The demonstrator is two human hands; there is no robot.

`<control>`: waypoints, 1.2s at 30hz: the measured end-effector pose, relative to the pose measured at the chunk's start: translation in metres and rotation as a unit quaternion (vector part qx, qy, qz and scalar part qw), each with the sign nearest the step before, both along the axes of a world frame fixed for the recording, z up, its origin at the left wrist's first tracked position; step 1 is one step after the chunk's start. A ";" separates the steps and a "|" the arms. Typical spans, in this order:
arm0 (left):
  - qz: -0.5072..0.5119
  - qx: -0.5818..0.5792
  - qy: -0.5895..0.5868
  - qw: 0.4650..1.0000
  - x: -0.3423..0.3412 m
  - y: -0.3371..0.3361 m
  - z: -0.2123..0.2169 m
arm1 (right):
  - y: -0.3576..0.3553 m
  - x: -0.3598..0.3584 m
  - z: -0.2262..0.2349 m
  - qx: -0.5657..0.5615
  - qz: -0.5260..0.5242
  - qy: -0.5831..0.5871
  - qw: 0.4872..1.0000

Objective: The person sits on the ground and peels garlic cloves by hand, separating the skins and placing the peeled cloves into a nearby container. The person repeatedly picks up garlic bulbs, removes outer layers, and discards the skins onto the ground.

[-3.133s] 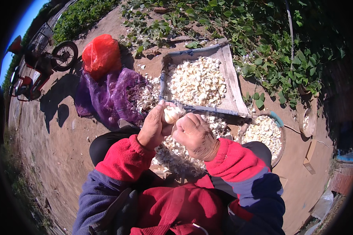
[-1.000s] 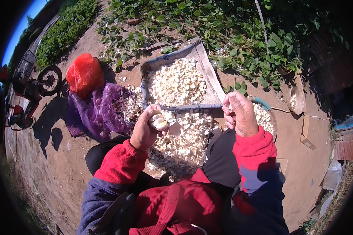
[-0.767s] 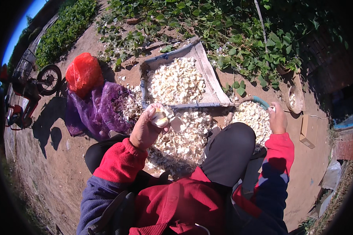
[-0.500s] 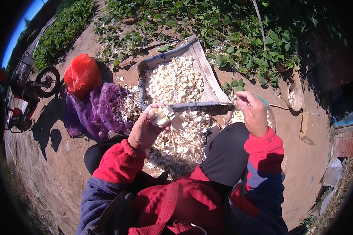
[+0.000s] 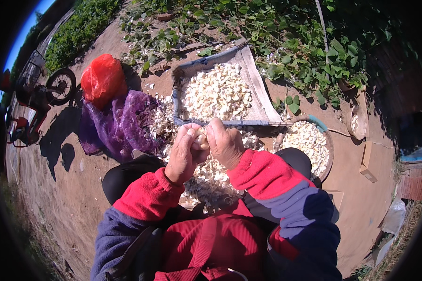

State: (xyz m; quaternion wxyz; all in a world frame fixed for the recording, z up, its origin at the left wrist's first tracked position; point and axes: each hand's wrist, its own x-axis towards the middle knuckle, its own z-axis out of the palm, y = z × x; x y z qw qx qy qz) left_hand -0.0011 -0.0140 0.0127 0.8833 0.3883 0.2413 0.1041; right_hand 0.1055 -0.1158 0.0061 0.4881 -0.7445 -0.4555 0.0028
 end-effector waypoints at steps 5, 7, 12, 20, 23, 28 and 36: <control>0.008 -0.131 -0.098 0.987 0.002 0.009 -0.003 | -0.008 0.027 0.022 0.118 0.083 0.580 0.802; 0.010 -0.101 -0.071 0.992 0.001 0.011 -0.005 | -0.013 0.026 0.029 0.049 0.087 0.507 0.856; 0.013 -0.011 -0.040 0.999 0.001 0.010 -0.014 | -0.008 -0.002 0.013 -0.086 0.082 0.107 0.987; 0.003 -0.100 -0.045 0.994 0.001 0.005 -0.021 | 0.002 -0.006 0.000 0.017 0.059 0.272 0.960; 0.028 -0.174 -0.063 0.982 0.003 0.013 -0.023 | -0.003 0.017 0.014 0.095 0.065 0.617 0.779; 0.044 -0.126 -0.081 0.988 0.002 0.018 -0.026 | 0.000 0.012 0.016 0.033 0.134 0.488 0.862; 0.005 -0.056 -0.066 0.996 0.003 0.011 -0.019 | 0.005 -0.001 0.008 -0.041 0.086 0.104 0.990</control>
